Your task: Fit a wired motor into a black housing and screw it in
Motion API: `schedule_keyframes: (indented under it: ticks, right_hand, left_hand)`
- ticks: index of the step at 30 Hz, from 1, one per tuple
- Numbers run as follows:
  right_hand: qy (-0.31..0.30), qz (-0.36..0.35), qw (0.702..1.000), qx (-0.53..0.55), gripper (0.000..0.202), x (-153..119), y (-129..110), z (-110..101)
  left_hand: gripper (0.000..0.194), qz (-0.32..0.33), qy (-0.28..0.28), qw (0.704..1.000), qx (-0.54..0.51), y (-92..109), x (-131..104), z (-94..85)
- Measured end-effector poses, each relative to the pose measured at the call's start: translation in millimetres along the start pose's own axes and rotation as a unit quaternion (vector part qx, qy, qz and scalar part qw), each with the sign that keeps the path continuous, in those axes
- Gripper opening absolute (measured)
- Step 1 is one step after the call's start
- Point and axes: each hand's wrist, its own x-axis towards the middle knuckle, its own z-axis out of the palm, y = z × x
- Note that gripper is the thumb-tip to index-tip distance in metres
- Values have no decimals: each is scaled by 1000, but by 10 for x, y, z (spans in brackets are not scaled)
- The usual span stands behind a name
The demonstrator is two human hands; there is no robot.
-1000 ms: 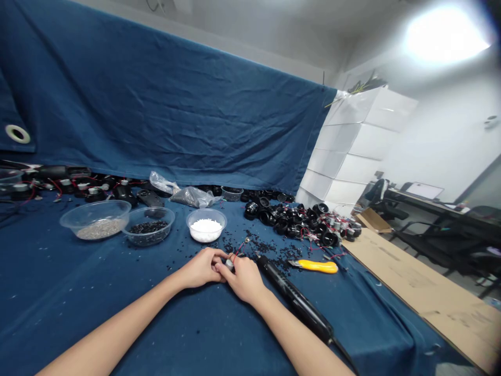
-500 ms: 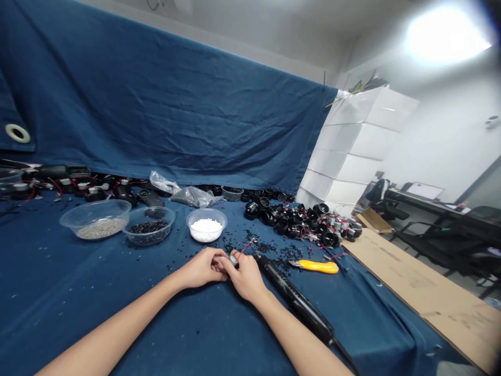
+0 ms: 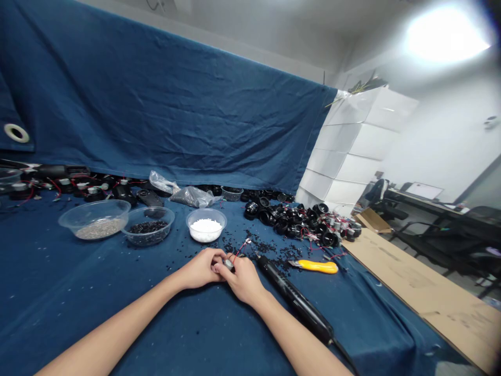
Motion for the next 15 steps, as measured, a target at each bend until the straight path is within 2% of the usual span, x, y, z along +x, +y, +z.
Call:
schedule_keyframes:
  ticks: [4, 15]
  right_hand:
    - [8, 4, 1000, 3, 28, 13, 8, 0]
    - [-7, -4, 1000, 15, 26, 4, 20, 14]
  left_hand:
    - [21, -1, 8, 1000, 4, -9, 2, -2]
    - [25, 3, -7, 1000, 7, -32, -9, -8]
